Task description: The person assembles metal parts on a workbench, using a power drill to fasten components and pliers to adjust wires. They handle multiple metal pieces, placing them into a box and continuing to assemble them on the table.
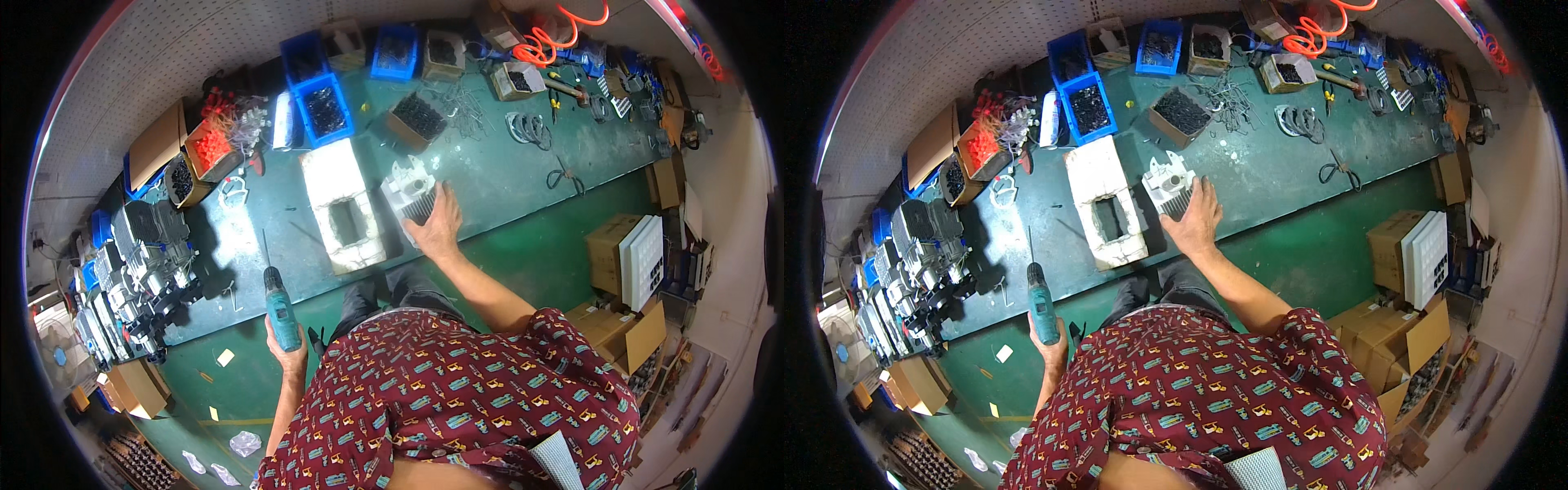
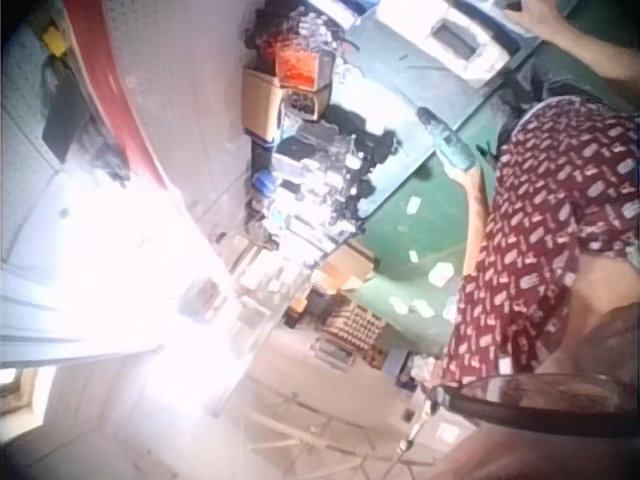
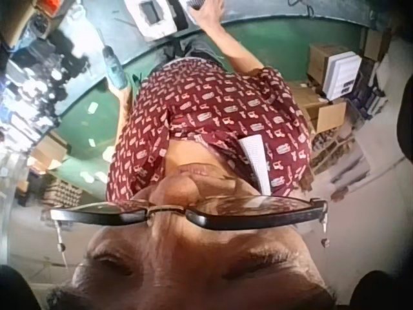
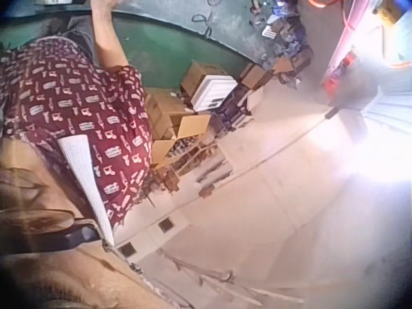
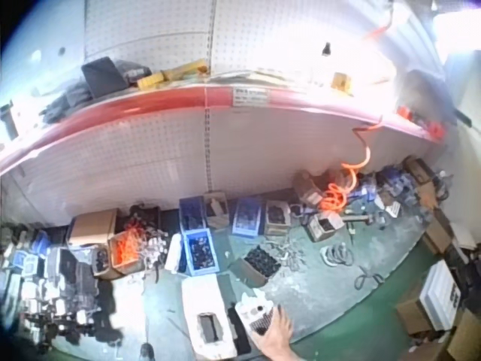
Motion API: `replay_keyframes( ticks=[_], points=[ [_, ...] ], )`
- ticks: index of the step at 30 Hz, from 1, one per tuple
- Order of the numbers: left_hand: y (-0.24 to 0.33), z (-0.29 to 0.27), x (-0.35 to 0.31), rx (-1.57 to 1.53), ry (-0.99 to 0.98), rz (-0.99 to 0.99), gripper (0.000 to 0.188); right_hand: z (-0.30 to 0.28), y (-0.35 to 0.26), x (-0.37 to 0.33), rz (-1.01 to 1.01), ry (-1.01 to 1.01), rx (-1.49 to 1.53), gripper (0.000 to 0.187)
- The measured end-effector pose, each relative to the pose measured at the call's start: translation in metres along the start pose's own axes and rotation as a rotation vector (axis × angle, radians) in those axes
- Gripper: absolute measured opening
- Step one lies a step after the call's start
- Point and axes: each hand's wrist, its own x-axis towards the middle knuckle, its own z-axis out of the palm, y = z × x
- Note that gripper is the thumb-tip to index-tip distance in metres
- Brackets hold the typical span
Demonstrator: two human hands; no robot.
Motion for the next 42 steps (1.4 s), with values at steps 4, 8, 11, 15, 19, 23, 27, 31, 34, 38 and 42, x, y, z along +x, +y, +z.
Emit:
replay_keyframes(
  ticks=[4, 8, 11, 15, 19, 23, 27, 31, 34, 38, 42],
  points=[
    [0.022, -0.010, 0.004, -0.158, -0.120, -0.090, 0.052, -0.001, -0.025, 0.008, 0.098, 0.027, -0.029, 0.114],
    [0.023, -0.009, 0.007, -0.280, -0.141, -0.131, 0.045, 0.000, -0.044, 0.048, 0.129, 0.007, -0.119, 0.098],
    [-0.001, -0.003, 0.006, -0.252, -0.123, -0.089, 0.049, -0.010, -0.050, 0.067, 0.090, -0.083, -0.159, 0.083],
    [-0.030, 0.017, 0.010, -0.283, -0.036, -0.063, 0.055, -0.032, -0.027, 0.049, -0.116, 0.072, 0.100, 0.078],
    [-0.012, 0.015, 0.024, -0.391, -0.112, -0.107, 0.038, -0.079, -0.003, -0.007, -0.096, 0.077, 0.399, 0.071],
    [-0.005, 0.020, 0.042, -0.366, -0.170, -0.057, 0.022, -0.065, 0.030, -0.026, -0.063, 0.112, 0.459, 0.069],
    [0.012, 0.015, 0.056, -0.267, -0.227, -0.115, 0.018, -0.063, 0.034, -0.028, 0.176, 0.055, 0.574, 0.070],
    [0.039, 0.010, 0.059, -0.250, -0.225, -0.038, 0.016, -0.056, 0.041, -0.025, 0.159, 0.053, 0.689, 0.070],
    [0.022, 0.010, 0.058, -0.233, -0.255, -0.109, 0.016, -0.052, 0.034, -0.016, 0.008, 0.072, 0.564, 0.071],
    [0.022, 0.010, 0.054, -0.218, -0.245, -0.175, 0.016, -0.061, 0.028, -0.015, -0.052, 0.072, 0.483, 0.071],
    [0.022, 0.011, 0.051, -0.257, -0.237, -0.189, 0.016, -0.054, 0.039, -0.024, -0.025, 0.068, 0.525, 0.069]
  ],
)
